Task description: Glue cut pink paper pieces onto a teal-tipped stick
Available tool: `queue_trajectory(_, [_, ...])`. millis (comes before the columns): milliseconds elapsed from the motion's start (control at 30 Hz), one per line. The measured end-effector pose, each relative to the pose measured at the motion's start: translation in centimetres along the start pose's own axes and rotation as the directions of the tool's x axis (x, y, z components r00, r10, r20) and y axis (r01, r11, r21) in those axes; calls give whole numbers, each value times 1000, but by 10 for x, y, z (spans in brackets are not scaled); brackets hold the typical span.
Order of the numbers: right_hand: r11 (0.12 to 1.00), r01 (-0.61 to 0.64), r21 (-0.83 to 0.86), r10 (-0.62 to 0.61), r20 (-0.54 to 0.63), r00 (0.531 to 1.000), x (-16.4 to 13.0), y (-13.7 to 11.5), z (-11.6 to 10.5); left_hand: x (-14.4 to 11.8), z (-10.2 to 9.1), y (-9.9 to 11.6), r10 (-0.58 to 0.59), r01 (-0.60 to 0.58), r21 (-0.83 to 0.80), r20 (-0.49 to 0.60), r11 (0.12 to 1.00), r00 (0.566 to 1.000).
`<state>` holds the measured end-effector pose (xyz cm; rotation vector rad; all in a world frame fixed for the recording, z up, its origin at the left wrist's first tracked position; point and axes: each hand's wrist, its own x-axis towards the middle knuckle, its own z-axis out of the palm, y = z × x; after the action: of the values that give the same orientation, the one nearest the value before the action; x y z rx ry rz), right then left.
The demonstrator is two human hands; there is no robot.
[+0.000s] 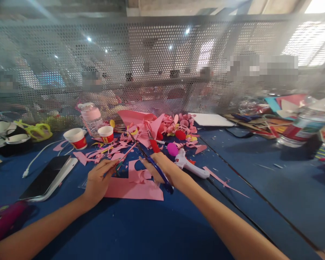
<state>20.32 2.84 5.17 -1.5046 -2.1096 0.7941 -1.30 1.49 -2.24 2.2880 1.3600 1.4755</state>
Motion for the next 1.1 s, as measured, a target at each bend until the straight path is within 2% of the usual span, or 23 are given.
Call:
queue_trajectory(167, [994,-73,87,62,122,991,10,3,0,8,3,-6,-47,47,-32,26,998,999])
queue_trajectory(333, [971,-197,137,156,263,952,13,-1,-1,12,5,-13,-28,28,-2,47,1000,999])
queue_trajectory(500, [938,-291,189,238,259,936,20,-7,-1,15,4,-13,-16,12,52,69,999,998])
queue_trajectory(700, [889,-427,166,356,336,872,45,7,7,22,9,-21,-53,46,57,113,997,992])
queue_trajectory(933, [886,-401,234,337,269,902,55,14,11,23,11,-24,26,-22,-35,137,999,990])
queue_trajectory(1000, [881,-401,251,338,259,905,55,12,9,23,11,-25,-5,13,-61,140,998,990])
queue_trajectory(1100, [873,-400,278,345,227,911,54,8,4,21,12,-29,-104,125,-155,136,980,985])
